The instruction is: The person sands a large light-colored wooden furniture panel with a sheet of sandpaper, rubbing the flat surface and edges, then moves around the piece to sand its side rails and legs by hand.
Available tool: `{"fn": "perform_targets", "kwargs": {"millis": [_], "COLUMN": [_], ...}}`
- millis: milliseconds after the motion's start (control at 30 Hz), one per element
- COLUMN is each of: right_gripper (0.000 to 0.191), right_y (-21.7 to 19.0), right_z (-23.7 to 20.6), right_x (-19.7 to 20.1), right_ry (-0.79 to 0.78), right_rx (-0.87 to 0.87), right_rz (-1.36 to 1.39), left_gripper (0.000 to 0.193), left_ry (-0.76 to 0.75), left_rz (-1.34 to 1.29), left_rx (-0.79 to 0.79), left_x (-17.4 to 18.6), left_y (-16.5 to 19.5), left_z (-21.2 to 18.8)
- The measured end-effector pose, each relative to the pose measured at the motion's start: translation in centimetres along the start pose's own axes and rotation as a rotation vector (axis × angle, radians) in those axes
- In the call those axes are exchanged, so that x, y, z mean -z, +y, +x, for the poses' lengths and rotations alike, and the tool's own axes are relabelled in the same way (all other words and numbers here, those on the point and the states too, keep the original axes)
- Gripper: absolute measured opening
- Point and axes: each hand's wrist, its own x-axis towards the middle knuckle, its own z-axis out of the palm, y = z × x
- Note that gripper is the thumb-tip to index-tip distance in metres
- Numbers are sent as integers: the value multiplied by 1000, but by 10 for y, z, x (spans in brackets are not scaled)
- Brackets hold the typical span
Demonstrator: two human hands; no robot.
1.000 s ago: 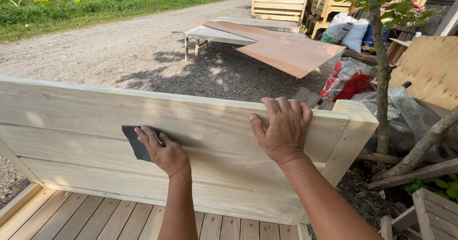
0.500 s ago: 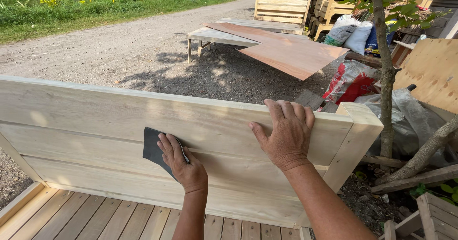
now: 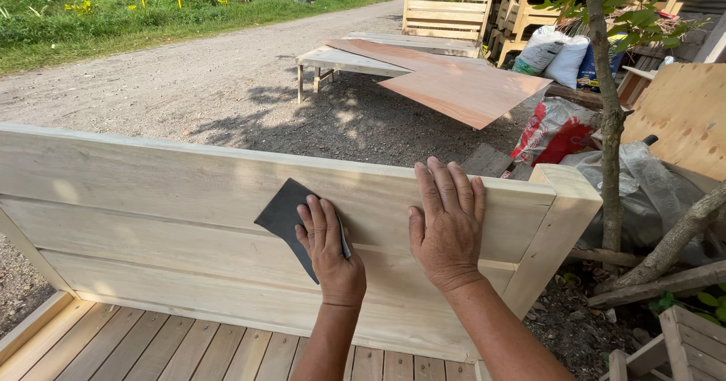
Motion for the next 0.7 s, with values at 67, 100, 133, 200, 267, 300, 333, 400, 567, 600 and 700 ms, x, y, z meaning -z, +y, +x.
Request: {"fn": "perform_targets", "kwargs": {"millis": [67, 100, 133, 200, 267, 300, 333, 400, 567, 600, 700], "right_gripper": [69, 70, 72, 73, 73, 73, 73, 71, 70, 68, 66], "right_y": [5, 5, 5, 2, -2, -4, -5, -6, -7, -8, -10], "right_z": [-5, -7, -9, -11, -9, -7, -4, 1, 4, 5, 6], "right_x": [3, 4, 6, 8, 7, 6, 6, 7, 10, 9, 10], "right_ry": [-29, -29, -27, -39, -37, -51, -65, -81, -62, -50, -42], "right_rx": [29, 36, 41, 31, 12, 35, 59, 77, 75, 70, 53], "right_rz": [19, 20, 19, 19, 15, 26, 33, 40, 73, 80, 103], "left_gripper": [59, 57, 55, 53, 54, 55, 55, 55, 68, 62, 52], "left_ry": [-49, -18, 13, 252, 284, 298, 234, 111, -81, 6, 197], "left_rz": [48, 26, 3, -254, -221, -204, -157, -98, 41, -9, -128], "left_rx": [-38, 3, 42, 320, 306, 299, 262, 132, -140, -56, 158], "left_x": [8, 16, 25, 33, 27, 22, 12, -6, 14, 22, 27], "left_y": [-11, -24, -39, -56, -47, -40, -25, 6, -13, -28, -48], "left_z": [2, 13, 28, 57, 64, 61, 51, 26, 17, 31, 59]}}
